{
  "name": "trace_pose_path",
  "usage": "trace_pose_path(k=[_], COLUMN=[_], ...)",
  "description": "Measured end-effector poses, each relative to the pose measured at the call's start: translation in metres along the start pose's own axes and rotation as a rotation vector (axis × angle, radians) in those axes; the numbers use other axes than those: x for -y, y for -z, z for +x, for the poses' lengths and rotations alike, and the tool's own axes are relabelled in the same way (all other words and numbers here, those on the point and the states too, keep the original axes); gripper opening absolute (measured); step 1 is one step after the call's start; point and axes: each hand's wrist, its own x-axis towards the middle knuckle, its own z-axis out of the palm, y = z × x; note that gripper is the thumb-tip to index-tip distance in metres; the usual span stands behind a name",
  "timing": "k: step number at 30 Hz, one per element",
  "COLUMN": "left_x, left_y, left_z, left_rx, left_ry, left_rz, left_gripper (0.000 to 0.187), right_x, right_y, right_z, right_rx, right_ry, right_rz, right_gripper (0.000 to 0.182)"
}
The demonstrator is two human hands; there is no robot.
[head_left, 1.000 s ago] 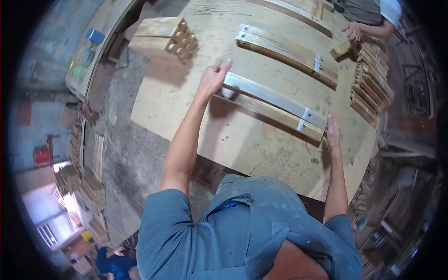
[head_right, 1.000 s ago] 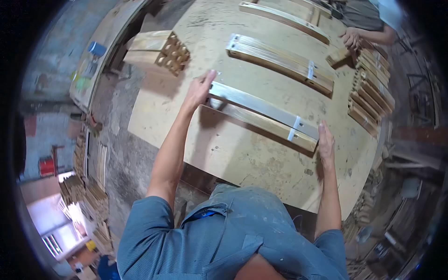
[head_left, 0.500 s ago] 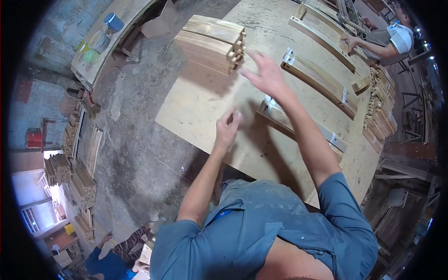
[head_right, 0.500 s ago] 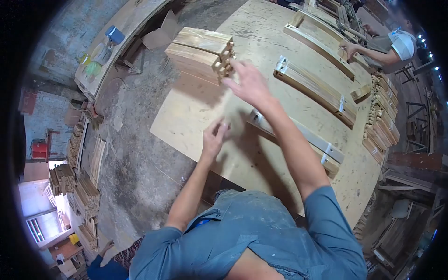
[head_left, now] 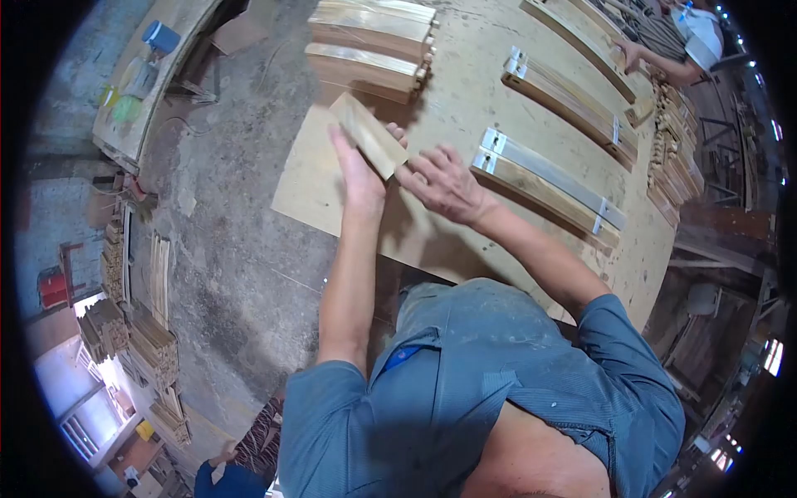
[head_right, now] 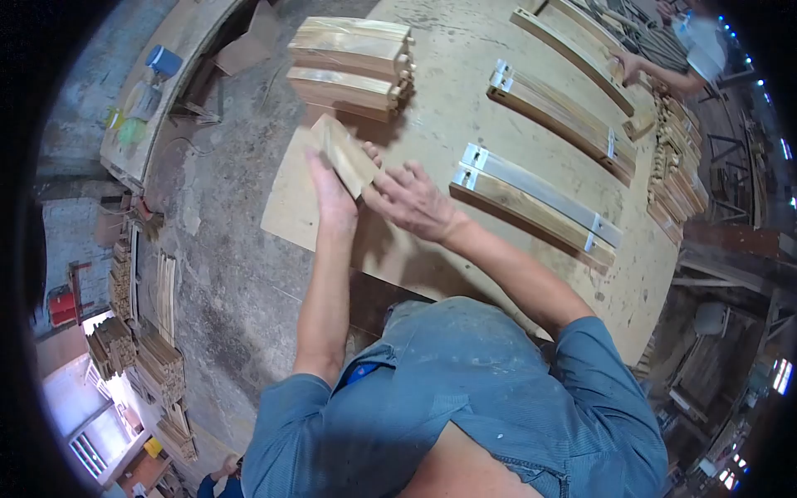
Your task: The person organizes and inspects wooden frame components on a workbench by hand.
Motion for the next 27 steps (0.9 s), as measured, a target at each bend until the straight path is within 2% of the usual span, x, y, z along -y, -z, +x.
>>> trace_pose_path(k=[1,2,3,5,6,7,8,9,10,11,12,13,14,15,16,17,18,19,20,21,22,25,26,27], left_x=[0.014,0.024,0.03,0.049,0.059,0.07,0.08,0.091,0.101,0.11,0.121,0.126,0.132,0.137,0.133,0.122,0.106,0.09,0.075,0.062,0.056,0.064,0.071,0.08], left_y=[0.007,0.018,0.018,0.017,0.011,0.0,-0.012,-0.029,-0.047,-0.058,-0.054,-0.062,-0.069,-0.073,-0.063,-0.053,-0.041,-0.033,-0.028,-0.024,-0.028,-0.06,-0.069,-0.076], left_z=[0.006,0.008,0.008,0.0,-0.004,-0.007,-0.01,-0.015,-0.022,-0.028,-0.025,-0.03,-0.035,-0.04,-0.04,-0.045,-0.053,-0.052,-0.043,-0.033,-0.026,0.002,0.012,0.021], left_rx=[-0.055,-0.014,-0.008,0.019,0.025,0.03,0.036,0.045,0.058,0.07,0.187,0.194,0.247,0.3,0.408,0.413,0.488,0.564,0.573,0.493,0.407,0.494,0.493,0.604], left_ry=[-0.028,0.053,0.066,0.16,0.184,0.096,0.001,0.009,-0.031,-0.067,-0.016,0.004,0.011,0.02,0.077,0.093,0.154,0.212,0.224,0.013,-0.206,-0.24,-0.237,-0.272], left_rz=[0.089,-0.026,-0.017,-0.166,-0.154,-0.079,-0.009,-0.007,0.013,0.032,0.023,0.023,0.121,0.22,0.34,0.34,0.603,0.873,0.881,0.981,1.069,0.944,0.941,0.944], left_gripper=[0.083,0.074,0.074,0.076,0.076,0.08,0.083,0.083,0.086,0.089,0.084,0.084,0.084,0.084,0.068,0.068,0.055,0.043,0.043,0.037,0.032,0.039,0.039,0.045], right_x=[0.005,0.008,0.01,0.017,0.013,0.016,0.021,0.025,0.029,0.027,0.018,0.007,-0.003,-0.009,-0.033,-0.055,-0.074,-0.091,-0.105,-0.112,-0.116,-0.122,-0.127,-0.13], right_y=[0.009,0.018,0.027,0.046,0.046,0.049,0.052,0.053,0.052,0.051,0.049,0.052,0.061,0.091,0.101,0.113,0.122,0.131,0.139,0.142,0.135,0.116,0.116,0.117], right_z=[-0.017,-0.031,-0.046,-0.081,-0.098,-0.103,-0.105,-0.104,-0.097,-0.092,-0.089,-0.085,-0.084,-0.057,-0.065,-0.064,-0.061,-0.058,-0.057,-0.059,-0.063,-0.067,-0.066,-0.065], right_rx=[0.038,0.069,0.067,0.115,0.213,0.195,0.087,-0.019,-0.179,-0.191,-0.325,-0.441,-0.461,-0.6,-0.56,-0.575,-0.646,-0.653,-0.524,-0.391,-0.394,-0.315,-0.238,-0.16], right_ry=[-0.032,-0.064,-0.079,-0.901,-1.182,-1.198,-1.205,-1.202,-1.237,-1.245,-1.189,-1.124,-1.31,-1.364,-1.301,-1.175,-1.037,-1.044,-1.023,-1.002,-1.011,-0.906,-0.856,-0.804], right_rz=[0.079,0.158,0.151,0.816,1.056,1.044,1.16,1.277,1.411,1.403,1.139,0.869,0.833,0.862,0.795,0.701,0.738,0.732,0.687,0.644,0.642,0.722,0.626,0.532], right_gripper=[0.046,0.053,0.053,0.074,0.094,0.094,0.094,0.094,0.084,0.084,0.078,0.072,0.064,0.058,0.054,0.05,0.052,0.052,0.054,0.057,0.057,0.06,0.058,0.057])
